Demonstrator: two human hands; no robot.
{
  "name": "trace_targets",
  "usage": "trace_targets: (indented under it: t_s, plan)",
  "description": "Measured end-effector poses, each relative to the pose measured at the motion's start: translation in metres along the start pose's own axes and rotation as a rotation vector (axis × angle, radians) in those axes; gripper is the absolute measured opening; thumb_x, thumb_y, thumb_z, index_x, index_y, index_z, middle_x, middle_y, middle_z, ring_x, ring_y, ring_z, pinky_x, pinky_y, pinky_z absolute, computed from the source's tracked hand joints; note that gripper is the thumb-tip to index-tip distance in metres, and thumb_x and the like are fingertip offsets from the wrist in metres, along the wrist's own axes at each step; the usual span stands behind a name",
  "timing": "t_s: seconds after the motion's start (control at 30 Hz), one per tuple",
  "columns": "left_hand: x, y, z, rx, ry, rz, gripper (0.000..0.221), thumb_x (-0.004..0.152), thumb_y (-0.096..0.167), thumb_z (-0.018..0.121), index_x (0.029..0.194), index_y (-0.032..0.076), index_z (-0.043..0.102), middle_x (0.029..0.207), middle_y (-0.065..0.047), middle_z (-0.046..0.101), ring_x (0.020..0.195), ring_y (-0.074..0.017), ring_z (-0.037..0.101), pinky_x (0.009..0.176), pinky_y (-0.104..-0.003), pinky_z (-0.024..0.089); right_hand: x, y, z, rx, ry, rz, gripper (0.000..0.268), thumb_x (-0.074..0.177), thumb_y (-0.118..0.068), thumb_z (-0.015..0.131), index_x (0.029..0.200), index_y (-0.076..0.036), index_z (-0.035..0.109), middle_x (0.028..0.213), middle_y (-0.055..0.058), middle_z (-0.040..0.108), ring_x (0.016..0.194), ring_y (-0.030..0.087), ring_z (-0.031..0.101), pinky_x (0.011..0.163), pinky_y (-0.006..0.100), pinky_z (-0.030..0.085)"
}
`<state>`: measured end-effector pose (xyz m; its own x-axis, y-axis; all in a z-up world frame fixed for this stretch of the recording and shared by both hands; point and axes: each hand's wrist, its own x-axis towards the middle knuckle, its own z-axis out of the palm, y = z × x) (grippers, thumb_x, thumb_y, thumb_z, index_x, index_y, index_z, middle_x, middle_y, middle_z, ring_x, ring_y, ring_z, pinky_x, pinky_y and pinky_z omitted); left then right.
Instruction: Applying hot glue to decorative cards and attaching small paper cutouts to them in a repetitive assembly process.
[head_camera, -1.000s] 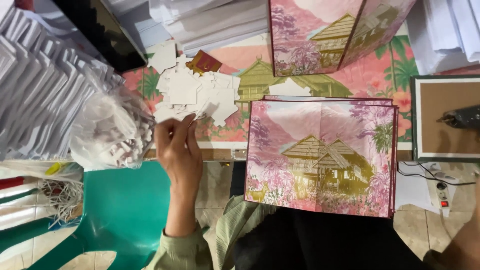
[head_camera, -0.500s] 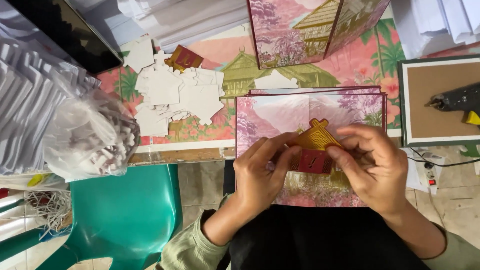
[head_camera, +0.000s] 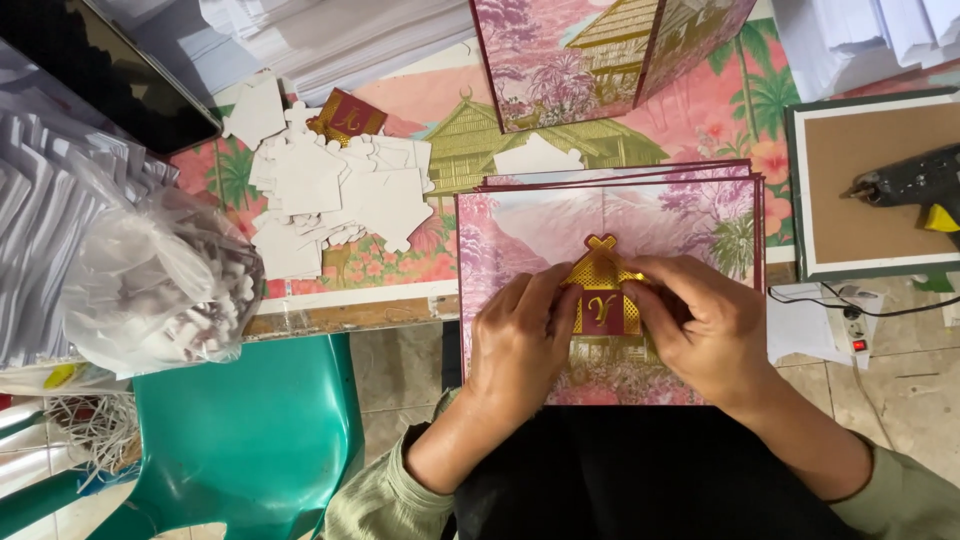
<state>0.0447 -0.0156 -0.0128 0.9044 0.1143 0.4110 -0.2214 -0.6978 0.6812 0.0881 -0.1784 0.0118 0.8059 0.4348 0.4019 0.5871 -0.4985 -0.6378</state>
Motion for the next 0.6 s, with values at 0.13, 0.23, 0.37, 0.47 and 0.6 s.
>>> trace_targets:
  t_s: [0.13,0.23,0.37,0.47,0.6]
  plan:
    - [0.005,0.004,-0.004,0.05,0.027,0.068,0.015,0.08,0.007,0.07,0.092,0.0,0.067,0.061,-0.007,0.057,0.051,-0.0214,0.061,0.045,-0.03,0.051,0.007,-0.012,-0.004,0.113,0.005,0.1,0.022,0.081,0.011,0.06,0.101,0.004,0.066,0.087,0.022,0.068,0.075,0.03,0.067,0.067,0.039,0.054]
    - [0.003,0.003,-0.001,0.144,0.005,0.108,0.015,0.08,0.01,0.069,0.093,0.002,0.067,0.064,-0.007,0.056,0.055,-0.0215,0.061,0.047,-0.029,0.051,0.0,-0.002,0.003,0.063,0.005,0.091,0.019,0.083,0.006,0.062,0.1,-0.001,0.067,0.084,0.017,0.068,0.076,0.027,0.067,0.066,0.036,0.053]
    - [0.005,0.002,-0.004,0.29,-0.045,0.167,0.016,0.078,0.016,0.07,0.091,0.007,0.068,0.067,-0.005,0.055,0.06,-0.0211,0.061,0.049,-0.029,0.05,0.0,0.003,0.002,-0.099,-0.05,0.066,0.013,0.08,0.002,0.066,0.091,-0.005,0.07,0.071,0.014,0.065,0.065,0.029,0.066,0.057,0.036,0.054]
    - [0.029,-0.003,-0.016,0.038,-0.113,0.103,0.028,0.084,0.019,0.072,0.101,0.003,0.057,0.077,-0.007,0.053,0.066,-0.0199,0.05,0.052,-0.027,0.045,0.017,0.03,-0.02,-0.117,-0.161,0.05,0.013,0.086,0.009,0.059,0.092,0.0,0.067,0.082,0.012,0.068,0.062,0.018,0.063,0.043,0.018,0.055]
    - [0.095,-0.04,-0.008,0.057,0.065,0.077,0.046,0.083,-0.003,0.067,0.122,-0.002,0.044,0.101,-0.016,0.053,0.078,-0.0205,0.055,0.06,-0.025,0.057,0.083,0.108,-0.032,-0.277,0.102,-0.095,0.014,0.092,0.023,0.06,0.095,0.009,0.064,0.081,0.015,0.065,0.06,0.016,0.056,0.044,0.022,0.043]
